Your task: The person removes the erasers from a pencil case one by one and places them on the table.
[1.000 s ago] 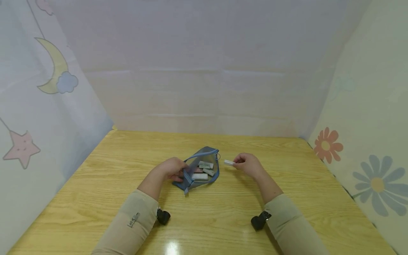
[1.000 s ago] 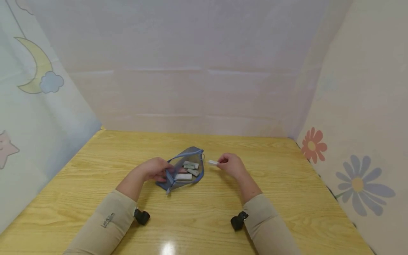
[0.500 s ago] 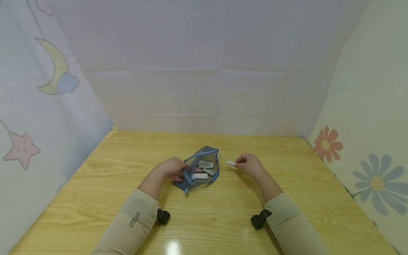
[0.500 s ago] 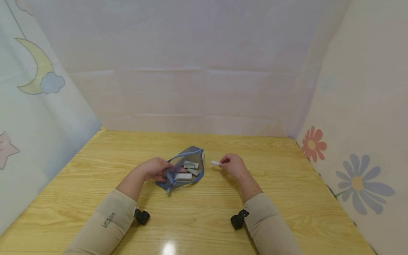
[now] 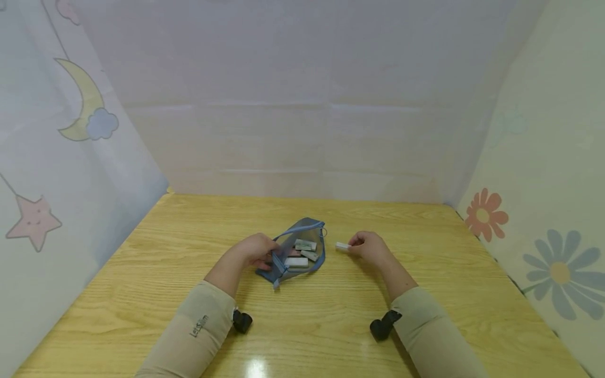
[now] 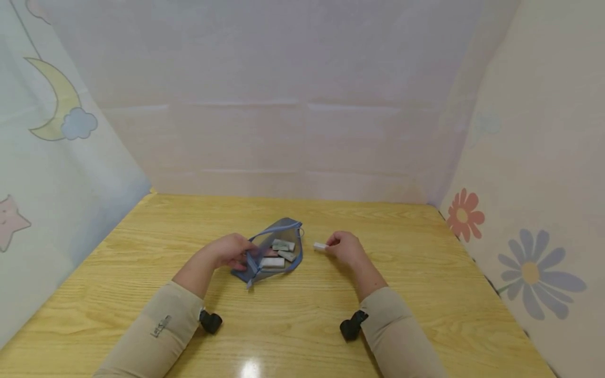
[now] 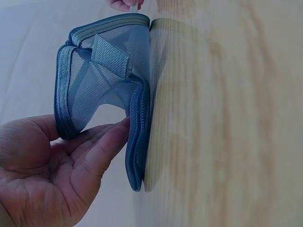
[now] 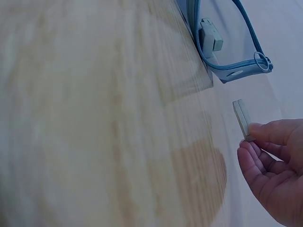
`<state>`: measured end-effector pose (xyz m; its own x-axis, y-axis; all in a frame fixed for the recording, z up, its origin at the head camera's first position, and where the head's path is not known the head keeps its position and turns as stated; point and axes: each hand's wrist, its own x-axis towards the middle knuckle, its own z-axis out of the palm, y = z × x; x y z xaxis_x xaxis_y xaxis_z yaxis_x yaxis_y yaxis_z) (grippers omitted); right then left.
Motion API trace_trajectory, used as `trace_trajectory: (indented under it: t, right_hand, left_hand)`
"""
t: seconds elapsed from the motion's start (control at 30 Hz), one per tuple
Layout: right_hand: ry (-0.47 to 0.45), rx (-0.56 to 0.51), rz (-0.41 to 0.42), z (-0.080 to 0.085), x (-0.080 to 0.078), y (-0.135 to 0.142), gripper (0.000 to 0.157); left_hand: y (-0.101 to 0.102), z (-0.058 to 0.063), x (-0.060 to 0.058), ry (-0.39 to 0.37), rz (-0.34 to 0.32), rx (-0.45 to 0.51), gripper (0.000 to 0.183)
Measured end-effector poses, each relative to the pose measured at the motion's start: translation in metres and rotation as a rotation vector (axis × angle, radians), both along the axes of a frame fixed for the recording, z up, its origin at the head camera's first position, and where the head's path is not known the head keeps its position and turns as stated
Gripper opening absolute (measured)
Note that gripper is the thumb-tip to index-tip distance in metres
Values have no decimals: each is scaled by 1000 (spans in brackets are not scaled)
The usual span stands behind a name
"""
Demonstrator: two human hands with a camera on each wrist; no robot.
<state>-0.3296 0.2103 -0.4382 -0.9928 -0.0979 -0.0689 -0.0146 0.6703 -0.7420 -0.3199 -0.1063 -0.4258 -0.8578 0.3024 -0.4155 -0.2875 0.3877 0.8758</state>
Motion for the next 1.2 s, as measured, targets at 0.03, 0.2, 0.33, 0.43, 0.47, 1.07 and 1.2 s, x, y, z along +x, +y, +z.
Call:
trace_trajectory:
  t: [0.03, 0.2, 0.33, 0.43, 0.47, 1.07, 1.2]
  right_hand:
    - [-4, 1, -1, -1, 0, 0, 11]
    - [-1, 25, 5, -4, -1, -2, 12]
    - [5, 48, 9, -5, -1, -3, 11]
    - [11, 62, 9, -8, -2, -3, 10]
    - [13, 66, 10, -9, -2, -3, 10]
    - [32, 124, 12, -10, -1, -9, 10]
    - [13, 62, -1, -3, 2, -11, 11]
  left_hand:
    - [0, 0, 0, -6, 2, 2, 25]
    - [1, -3, -2, -12, 31, -2, 25]
    - [2, -3, -3, -8, 47, -1, 25]
    - [3, -2, -3, -3, 45, -11, 25]
    - [3, -2, -2, -4, 46, -15, 25]
    - [2, -2, -2, 13, 32, -29, 24]
    - [2, -1, -2, 13, 32, -33, 23]
